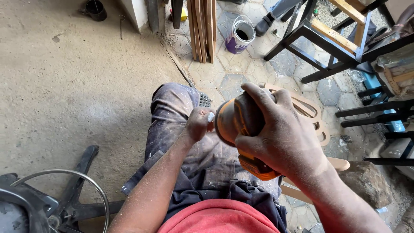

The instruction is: Sanding a wooden frame using an electric orbital sander to smooth the surface.

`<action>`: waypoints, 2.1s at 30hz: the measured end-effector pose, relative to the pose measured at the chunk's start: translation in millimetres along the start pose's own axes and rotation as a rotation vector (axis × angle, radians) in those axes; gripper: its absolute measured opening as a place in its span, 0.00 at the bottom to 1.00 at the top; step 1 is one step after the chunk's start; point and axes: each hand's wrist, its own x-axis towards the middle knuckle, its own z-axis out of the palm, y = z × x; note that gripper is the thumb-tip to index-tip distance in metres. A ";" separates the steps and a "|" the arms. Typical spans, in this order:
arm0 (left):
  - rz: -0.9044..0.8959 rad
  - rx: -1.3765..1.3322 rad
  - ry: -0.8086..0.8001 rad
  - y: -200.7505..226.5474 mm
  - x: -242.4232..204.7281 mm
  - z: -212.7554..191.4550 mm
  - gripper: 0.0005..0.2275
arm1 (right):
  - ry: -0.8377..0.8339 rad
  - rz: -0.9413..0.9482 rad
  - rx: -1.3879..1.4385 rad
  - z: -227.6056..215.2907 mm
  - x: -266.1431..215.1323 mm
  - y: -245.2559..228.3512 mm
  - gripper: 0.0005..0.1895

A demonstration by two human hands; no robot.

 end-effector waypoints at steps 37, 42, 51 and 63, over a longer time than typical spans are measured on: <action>-0.074 0.246 -0.141 16.7 -16.0 -3.1 0.13 | -0.402 0.275 0.445 -0.9 107.3 152.4 0.54; -0.121 0.231 -0.098 19.8 -15.5 -0.3 0.13 | -0.454 0.330 0.476 21.3 126.5 186.7 0.52; -0.140 0.200 -0.041 18.6 -10.6 0.9 0.12 | -0.277 0.137 0.491 -1.1 82.3 171.6 0.56; -0.240 0.078 -0.094 29.9 -8.5 -6.2 0.12 | 0.049 0.035 0.547 10.1 18.6 102.6 0.51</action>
